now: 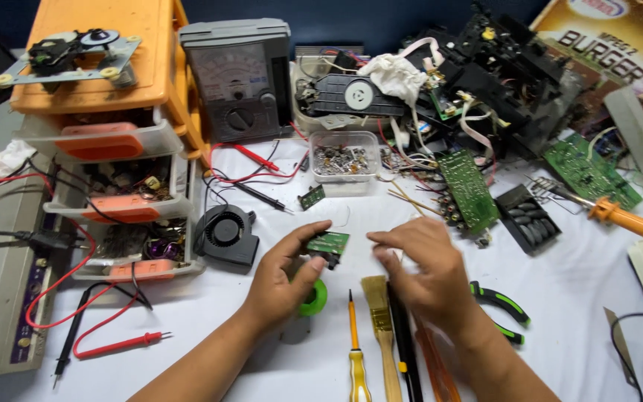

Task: The person uses pliers to trim the leads of a component on a small green circuit board. They then use a yellow-handled screwdriver to adjust or press a component on the board. The work is performed on a cluttered table filled with various electronic parts and tools.

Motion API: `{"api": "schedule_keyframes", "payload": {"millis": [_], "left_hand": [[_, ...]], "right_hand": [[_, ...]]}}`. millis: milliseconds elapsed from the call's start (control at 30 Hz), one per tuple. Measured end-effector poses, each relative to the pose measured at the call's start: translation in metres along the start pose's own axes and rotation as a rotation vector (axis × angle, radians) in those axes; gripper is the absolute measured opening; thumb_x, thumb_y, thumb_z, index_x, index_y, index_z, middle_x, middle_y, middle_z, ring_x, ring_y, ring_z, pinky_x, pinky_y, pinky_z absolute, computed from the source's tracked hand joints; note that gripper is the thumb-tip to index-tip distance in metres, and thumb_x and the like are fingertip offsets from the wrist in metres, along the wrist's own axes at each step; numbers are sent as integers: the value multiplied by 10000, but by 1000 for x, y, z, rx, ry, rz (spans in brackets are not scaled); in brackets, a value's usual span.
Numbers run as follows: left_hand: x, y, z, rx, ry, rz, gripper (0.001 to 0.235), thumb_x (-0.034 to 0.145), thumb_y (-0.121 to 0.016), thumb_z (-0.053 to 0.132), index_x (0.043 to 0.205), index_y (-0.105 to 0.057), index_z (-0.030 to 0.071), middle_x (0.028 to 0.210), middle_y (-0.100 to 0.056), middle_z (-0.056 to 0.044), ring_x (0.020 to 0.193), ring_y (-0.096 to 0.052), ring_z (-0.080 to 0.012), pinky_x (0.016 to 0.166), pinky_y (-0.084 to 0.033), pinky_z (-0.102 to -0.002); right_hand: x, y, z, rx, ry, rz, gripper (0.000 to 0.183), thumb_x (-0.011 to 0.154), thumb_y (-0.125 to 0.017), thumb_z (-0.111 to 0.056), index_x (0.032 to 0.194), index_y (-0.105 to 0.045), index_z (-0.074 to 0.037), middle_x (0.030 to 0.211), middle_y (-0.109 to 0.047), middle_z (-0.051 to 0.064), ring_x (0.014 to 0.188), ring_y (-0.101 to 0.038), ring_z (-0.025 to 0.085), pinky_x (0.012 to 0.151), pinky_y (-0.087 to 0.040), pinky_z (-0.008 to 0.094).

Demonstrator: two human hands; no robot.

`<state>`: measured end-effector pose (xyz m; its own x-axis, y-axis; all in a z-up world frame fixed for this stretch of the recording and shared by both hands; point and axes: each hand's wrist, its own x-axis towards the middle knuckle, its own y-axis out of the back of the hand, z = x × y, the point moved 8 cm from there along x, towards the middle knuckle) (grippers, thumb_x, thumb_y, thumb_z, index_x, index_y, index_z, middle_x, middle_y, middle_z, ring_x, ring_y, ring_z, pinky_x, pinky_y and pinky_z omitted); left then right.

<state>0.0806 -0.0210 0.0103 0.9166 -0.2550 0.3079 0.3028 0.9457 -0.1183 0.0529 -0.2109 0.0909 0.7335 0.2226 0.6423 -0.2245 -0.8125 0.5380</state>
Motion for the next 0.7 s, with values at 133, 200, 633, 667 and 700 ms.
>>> {"api": "schedule_keyframes", "payload": {"millis": [133,200,633,667,700], "left_hand": [[2,5,-7,-63,30,16,485,1001,-549,222,1417,-599,-21,1091,-741,-152,1027,-652,-187,961,-542,-410],[3,11,-8,19,48,54,476,1012,-495,244,1408,-618,9,1074,-751,-153,1011,-665,-191,969,-538,-421],[-4,4,-11,15,57,72,462,1049,-442,361,1322,-631,40,1043,-685,-87,921,-676,-175,892,-510,-292],[-4,5,-11,30,61,80,477,1045,-439,392,1306,-640,47,1036,-693,-88,919,-687,-176,886,-517,-298],[-4,5,-10,42,65,87,493,1041,-437,422,1291,-648,53,1030,-702,-89,917,-698,-176,880,-523,-304]], "right_hand": [[9,46,0,-93,-66,53,261,1038,-586,-143,861,-750,-42,519,-640,28,597,-703,246,897,-530,382],[16,55,-6,-200,-417,-157,430,1016,-478,-125,1437,-539,-63,615,-731,151,602,-731,343,650,-562,464],[-92,-23,-62,-382,99,-511,202,897,-699,-161,1086,-733,-98,923,-699,62,744,-611,298,628,-446,435],[-97,-32,-61,-449,57,-537,189,932,-675,-266,1060,-722,-135,817,-668,47,696,-614,299,606,-448,453],[-101,-40,-60,-518,13,-562,219,966,-651,-372,1034,-710,-173,711,-636,33,647,-616,300,585,-450,471]]}}
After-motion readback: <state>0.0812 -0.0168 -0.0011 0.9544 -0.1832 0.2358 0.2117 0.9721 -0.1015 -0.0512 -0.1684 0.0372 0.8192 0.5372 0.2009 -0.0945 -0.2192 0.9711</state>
